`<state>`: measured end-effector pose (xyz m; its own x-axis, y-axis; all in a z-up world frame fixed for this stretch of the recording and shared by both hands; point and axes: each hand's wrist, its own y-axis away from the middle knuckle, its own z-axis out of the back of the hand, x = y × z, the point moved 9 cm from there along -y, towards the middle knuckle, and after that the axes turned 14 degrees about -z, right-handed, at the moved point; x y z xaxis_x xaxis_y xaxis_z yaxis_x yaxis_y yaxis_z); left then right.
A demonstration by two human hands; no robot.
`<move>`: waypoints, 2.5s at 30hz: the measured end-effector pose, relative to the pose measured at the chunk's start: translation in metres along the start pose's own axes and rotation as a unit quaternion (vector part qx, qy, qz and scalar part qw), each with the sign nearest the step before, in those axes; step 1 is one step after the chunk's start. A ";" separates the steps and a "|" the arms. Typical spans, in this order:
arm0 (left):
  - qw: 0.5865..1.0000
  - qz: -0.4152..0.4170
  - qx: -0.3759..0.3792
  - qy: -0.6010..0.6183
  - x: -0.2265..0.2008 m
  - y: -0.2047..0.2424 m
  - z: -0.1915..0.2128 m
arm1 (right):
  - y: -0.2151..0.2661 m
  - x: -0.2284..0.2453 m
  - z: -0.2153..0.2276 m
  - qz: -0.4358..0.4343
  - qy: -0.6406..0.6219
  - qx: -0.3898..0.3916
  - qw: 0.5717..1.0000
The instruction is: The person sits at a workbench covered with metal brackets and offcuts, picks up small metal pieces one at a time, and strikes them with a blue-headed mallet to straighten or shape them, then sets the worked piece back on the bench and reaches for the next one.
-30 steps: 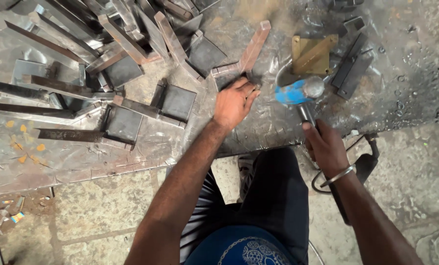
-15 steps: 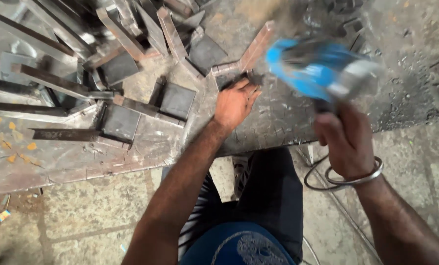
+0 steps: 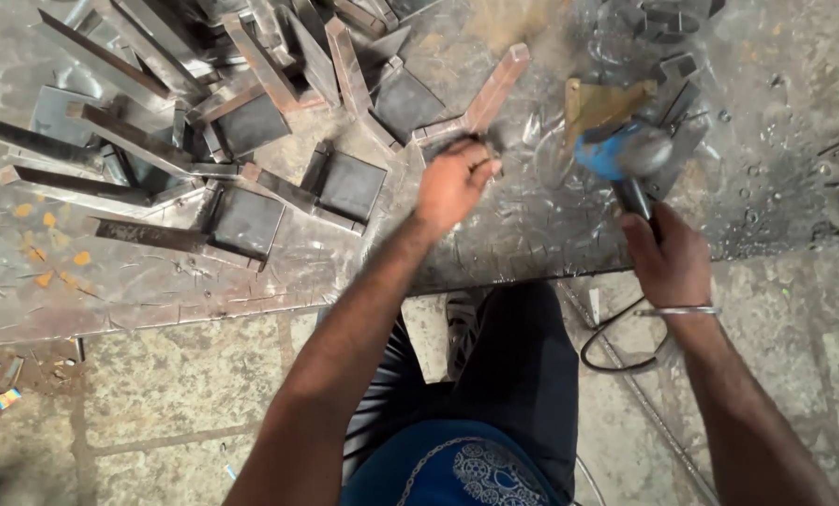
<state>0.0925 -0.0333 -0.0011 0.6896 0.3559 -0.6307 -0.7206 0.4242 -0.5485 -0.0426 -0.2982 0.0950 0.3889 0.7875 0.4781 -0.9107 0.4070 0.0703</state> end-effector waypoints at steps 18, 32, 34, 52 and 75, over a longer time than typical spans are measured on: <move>0.978 0.130 -0.160 0.020 -0.046 0.110 0.122 | -0.021 0.140 -0.077 0.088 -0.315 0.020 0.945; 0.981 0.130 -0.142 -0.020 -0.052 0.107 0.124 | -0.124 0.214 -0.114 0.255 -0.065 0.199 0.944; 0.982 0.127 -0.142 -0.016 -0.054 0.103 0.123 | -0.115 0.216 -0.119 0.270 -0.065 0.228 0.933; 0.965 0.179 -0.129 0.142 -0.028 0.061 0.096 | -0.035 0.088 -0.049 0.197 -0.142 -0.005 0.970; 0.982 0.182 -0.047 -0.017 -0.012 0.038 0.056 | -0.045 -0.075 -0.035 0.149 0.061 -0.207 0.965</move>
<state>0.0612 0.0250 0.0160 0.3865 0.4978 -0.7764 -0.9219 0.1853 -0.3402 -0.0256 -0.3595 0.0258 0.1540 0.9367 0.3145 -0.8608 0.2835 -0.4227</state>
